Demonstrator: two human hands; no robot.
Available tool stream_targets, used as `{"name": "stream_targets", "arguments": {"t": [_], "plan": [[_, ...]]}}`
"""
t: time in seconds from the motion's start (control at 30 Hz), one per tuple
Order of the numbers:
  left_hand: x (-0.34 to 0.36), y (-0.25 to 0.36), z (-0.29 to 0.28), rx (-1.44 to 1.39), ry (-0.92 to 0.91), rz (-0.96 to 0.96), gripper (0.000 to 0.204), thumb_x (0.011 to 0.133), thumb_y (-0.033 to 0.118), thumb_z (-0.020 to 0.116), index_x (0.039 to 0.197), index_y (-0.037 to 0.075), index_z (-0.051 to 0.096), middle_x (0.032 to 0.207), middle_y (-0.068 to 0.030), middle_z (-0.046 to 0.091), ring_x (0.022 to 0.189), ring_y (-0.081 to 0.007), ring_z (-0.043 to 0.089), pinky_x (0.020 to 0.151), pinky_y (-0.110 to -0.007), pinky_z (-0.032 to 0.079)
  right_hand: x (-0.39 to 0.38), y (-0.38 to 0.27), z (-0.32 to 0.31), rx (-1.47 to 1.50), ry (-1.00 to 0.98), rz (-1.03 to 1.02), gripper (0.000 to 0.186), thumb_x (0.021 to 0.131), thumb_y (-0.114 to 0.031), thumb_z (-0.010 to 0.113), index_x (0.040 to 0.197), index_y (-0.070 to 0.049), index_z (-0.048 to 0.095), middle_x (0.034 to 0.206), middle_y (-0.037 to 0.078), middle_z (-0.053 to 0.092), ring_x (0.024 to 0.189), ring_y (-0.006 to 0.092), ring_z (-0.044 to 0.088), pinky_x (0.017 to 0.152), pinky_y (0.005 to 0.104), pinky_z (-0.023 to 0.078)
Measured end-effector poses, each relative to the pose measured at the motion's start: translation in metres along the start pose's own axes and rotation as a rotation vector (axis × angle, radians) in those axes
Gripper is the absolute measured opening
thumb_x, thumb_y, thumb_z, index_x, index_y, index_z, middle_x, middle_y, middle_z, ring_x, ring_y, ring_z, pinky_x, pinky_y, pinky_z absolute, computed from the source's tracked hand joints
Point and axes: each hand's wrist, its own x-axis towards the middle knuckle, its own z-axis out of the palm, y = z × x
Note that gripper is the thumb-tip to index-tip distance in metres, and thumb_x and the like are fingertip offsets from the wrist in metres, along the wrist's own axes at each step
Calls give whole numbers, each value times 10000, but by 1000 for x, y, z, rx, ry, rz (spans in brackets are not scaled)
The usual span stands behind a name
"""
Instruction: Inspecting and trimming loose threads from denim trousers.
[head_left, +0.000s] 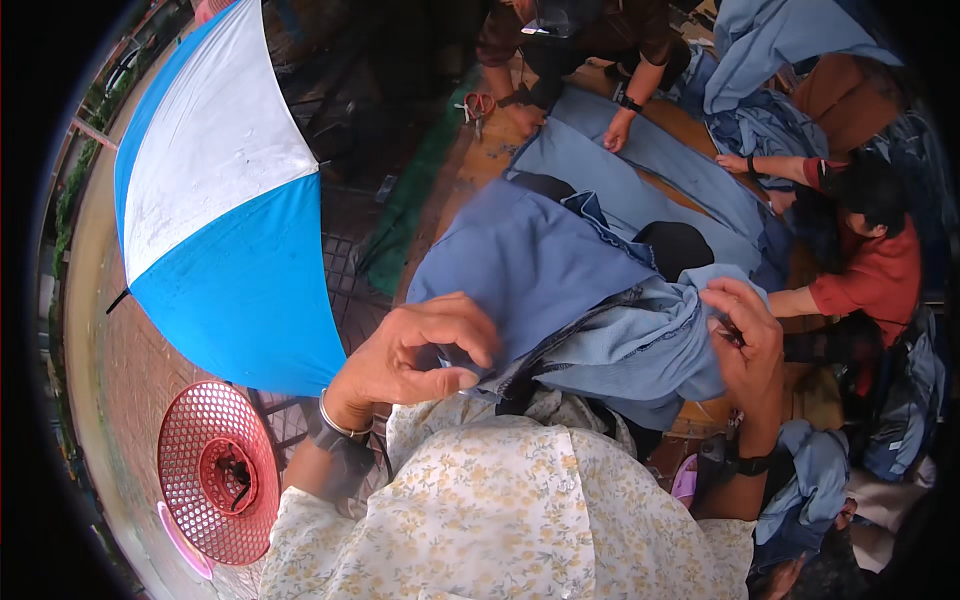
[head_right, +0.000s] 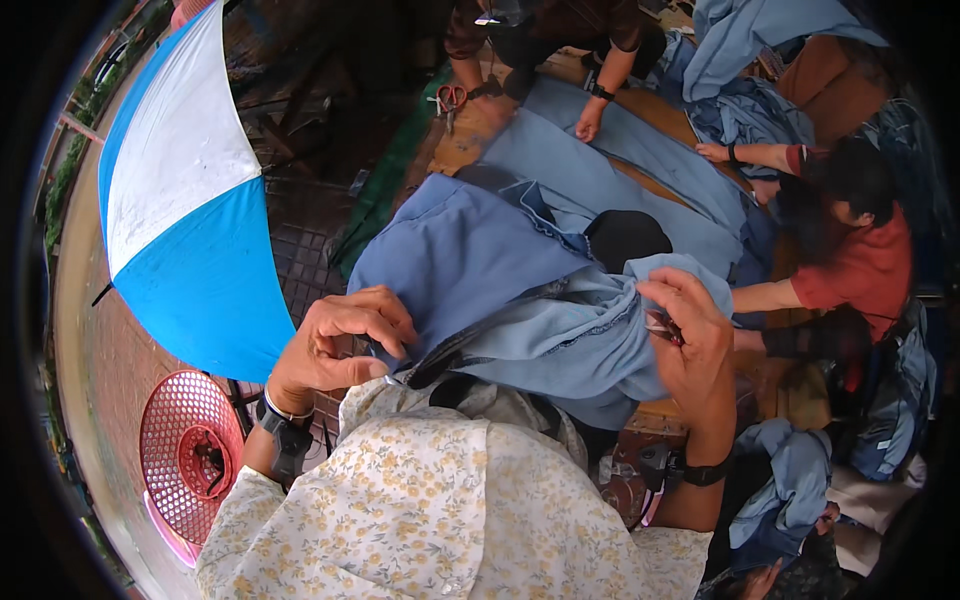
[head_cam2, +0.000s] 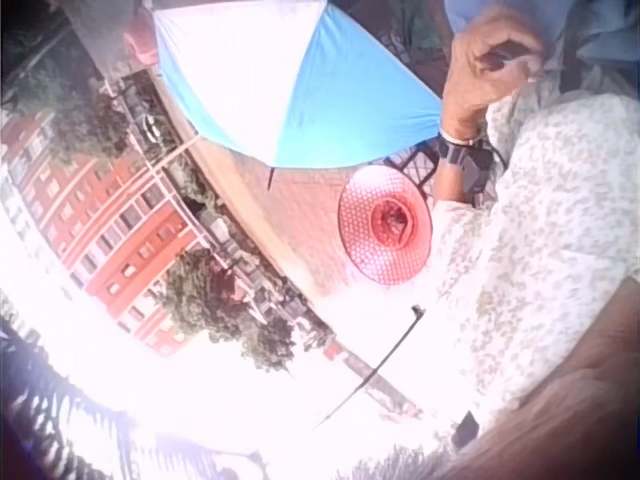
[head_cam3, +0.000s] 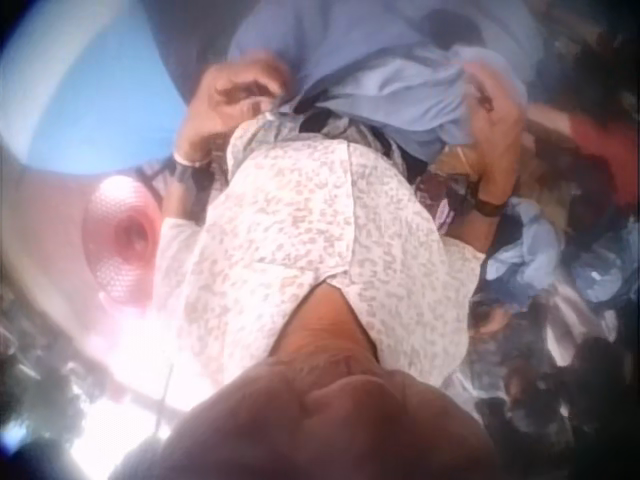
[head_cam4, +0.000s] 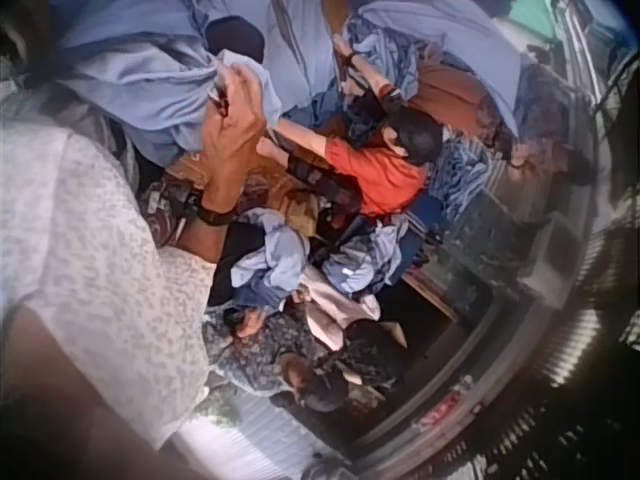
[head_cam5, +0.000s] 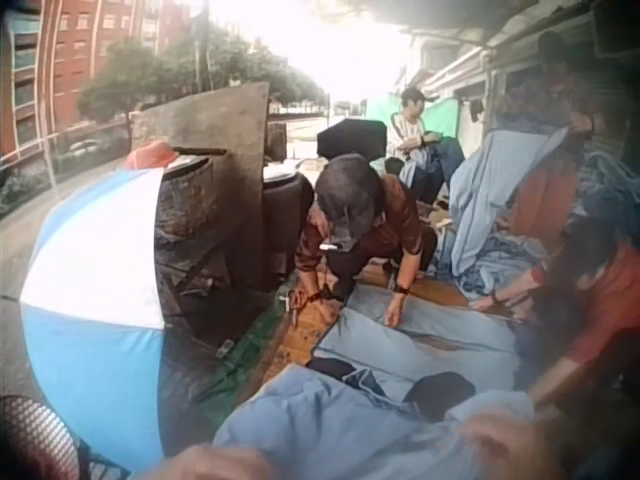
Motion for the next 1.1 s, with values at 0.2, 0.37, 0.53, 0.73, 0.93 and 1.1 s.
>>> {"name": "stream_targets", "arguments": {"t": [0.2, 0.37, 0.53, 0.73, 0.93, 1.1], "plan": [[-17, -23, -6, 86, 484, -174, 320, 681, 170, 710, 950, 36, 602, 1159, -117, 489, 1070, -194, 465, 879, -336, 367, 12, 26, -13, -66, 72, 2, 286, 692, 123, 517, 956, 28, 577, 988, 124, 573, 809, 180, 579, 681, 240, 449], [-31, -43, -6, 146, 669, -397, 587, 729, 251, 711, 1217, 43, 461, 1220, -107, 450, 1109, -202, 449, 922, -287, 346, 24, 16, -16, -48, 44, -6, 264, 697, 99, 556, 952, 34, 577, 974, 112, 577, 790, 165, 576, 670, 231, 453], [-26, -50, -9, -281, 637, -431, 639, 754, 278, 693, 1242, -22, 410, 1197, -127, 476, 1099, -171, 460, 943, -300, 358, 42, 8, -2, 24, -78, -88, 207, 716, 20, 620, 916, 50, 578, 900, 111, 590, 704, 147, 559, 631, 236, 443], [-12, -74, -12, -619, 609, -420, 577, 797, 245, 621, 1245, -42, 399, 1147, -119, 520, 1042, -180, 512, 908, -300, 413, 48, 26, 0, -65, -100, 56, 203, 751, -118, 642, 842, 51, 576, 738, 113, 571, 610, 155, 512, 570, 266, 405], [6, -95, -22, -1010, 613, -464, 497, 793, 255, 623, 1175, -29, 480, 1116, -138, 561, 979, -225, 574, 884, -360, 458, 46, 41, 1, -347, 62, -9, 289, 742, -224, 666, 814, 45, 587, 748, 162, 576, 636, 272, 553, 578, 326, 419], [9, -76, -24, -1227, 588, -581, 360, 802, 203, 596, 1079, -21, 545, 995, -132, 618, 869, -233, 621, 816, -357, 496, 51, 80, -19, -335, -115, 225, 233, 743, -172, 648, 751, 51, 583, 608, 142, 535, 564, 238, 536, 541, 318, 404]]}}
